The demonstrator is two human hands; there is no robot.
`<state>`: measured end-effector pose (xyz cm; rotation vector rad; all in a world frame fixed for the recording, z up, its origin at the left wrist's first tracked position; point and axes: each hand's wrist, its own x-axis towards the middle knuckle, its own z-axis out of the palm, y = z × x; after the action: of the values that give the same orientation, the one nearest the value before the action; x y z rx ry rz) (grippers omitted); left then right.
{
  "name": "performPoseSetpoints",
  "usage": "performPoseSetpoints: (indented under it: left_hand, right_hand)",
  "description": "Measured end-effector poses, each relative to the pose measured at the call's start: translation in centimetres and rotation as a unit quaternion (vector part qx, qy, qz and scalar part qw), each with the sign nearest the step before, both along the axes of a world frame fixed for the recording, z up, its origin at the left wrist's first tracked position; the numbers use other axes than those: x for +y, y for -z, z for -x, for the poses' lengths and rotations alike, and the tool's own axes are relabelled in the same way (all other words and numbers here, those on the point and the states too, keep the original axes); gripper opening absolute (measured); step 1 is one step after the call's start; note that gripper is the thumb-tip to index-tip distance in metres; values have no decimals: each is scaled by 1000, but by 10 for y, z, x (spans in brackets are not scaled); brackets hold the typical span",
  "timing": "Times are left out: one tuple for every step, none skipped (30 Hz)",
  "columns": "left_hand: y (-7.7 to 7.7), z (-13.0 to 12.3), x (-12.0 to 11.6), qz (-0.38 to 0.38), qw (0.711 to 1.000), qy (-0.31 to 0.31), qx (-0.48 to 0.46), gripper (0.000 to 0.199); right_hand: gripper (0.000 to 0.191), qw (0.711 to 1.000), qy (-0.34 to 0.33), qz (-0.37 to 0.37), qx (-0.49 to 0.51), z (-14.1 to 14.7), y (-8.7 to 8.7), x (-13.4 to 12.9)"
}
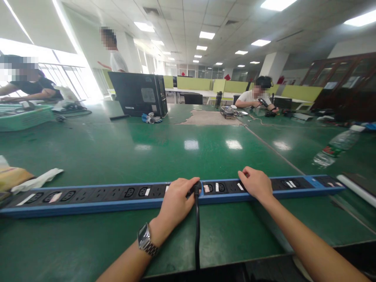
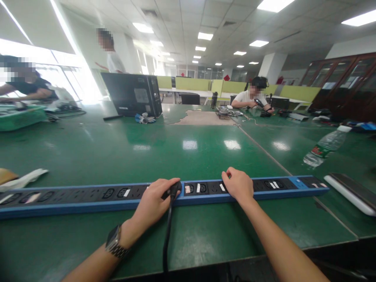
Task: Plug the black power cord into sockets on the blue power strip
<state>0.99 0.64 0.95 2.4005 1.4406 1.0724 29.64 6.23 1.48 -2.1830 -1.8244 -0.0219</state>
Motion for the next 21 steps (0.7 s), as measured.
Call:
performPoseSetpoints:
  left_hand:
    - [0,-1,-1,-5,1000,5,15,31]
    - [0,-2,-2,-9,1000,8,28,31]
    - [0,-3,-3,-12,999,10,37,31]
    - [1,-4,-4,-14,999,11,44,31]
    - [1,-4,-4,-17,999,8,50,31]
    - [1,-4,-5,-20,998,3,59,33]
    - [1,-3,-5,-22,997,-9,71,37]
    - [1,-1,-6,-24,996,-27,85,45]
    - [1,0,-6,-22,993,-50,100,54]
    - [1,2,-6,-19,991,-73,114,62]
    - [1,3,-7,-15,987,-92,128,67]
    - [1,4,-7,-11,985,-103,140,67]
    - [1,5,-7,-7,983,-107,151,65]
    - [2,5,-7,-4,981,-105,160,62]
    - [3,5,-8,-2,981,-102,166,61]
    - [4,5,-8,-2,981,-100,167,61]
    - [5,5,-8,-2,981,-99,164,61]
    - [7,5,-8,-4,982,-99,159,61]
    - [8,5,-8,-6,983,-100,152,60]
    - [9,5,-8,-8,984,-101,146,59]
    - [10,5,-8,-9,984,-103,142,59]
  right_hand:
    - [38,1000,-1,-1,-1,0,0,0]
    - [38,1000,-2,-2,-3,0,1,0]
    - [38,1000,-4,-2,-4,0,1,0]
    - [37,1000,-7,-1,-5,-1,2,0]
    - [37,1000,-10,-1,-5,-2,2,0]
    - [37,1000,-12,-1,-2,-4,2,1]
    - [36,1000,-12,-2,4,-6,2,2]
    - [35,1000,-10,-2,14,-7,2,3]
    - [34,999,-8,-3,31,-7,0,4]
    - [33,998,-10,-4,56,-4,-2,3]
    - [32,996,-19,-5,86,2,-5,1]
    - [32,992,-38,-7,116,11,-10,-2]
    - [34,988,-65,-5,143,24,-15,-7]
    - [37,982,-100,2,163,41,-20,-13]
    - [41,975,-137,16,172,59,-26,-20]
    - [46,970,-171,37,169,79,-32,-28]
    - [50,966,-198,60,154,98,-37,-35]
    - [54,965,-215,78,126,115,-42,-41]
    - [55,966,-224,90,96,129,-45,-46]
    - [53,966,-228,97,68,139,-47,-48]
    - [48,967,-229,100,49,145,-47,-49]
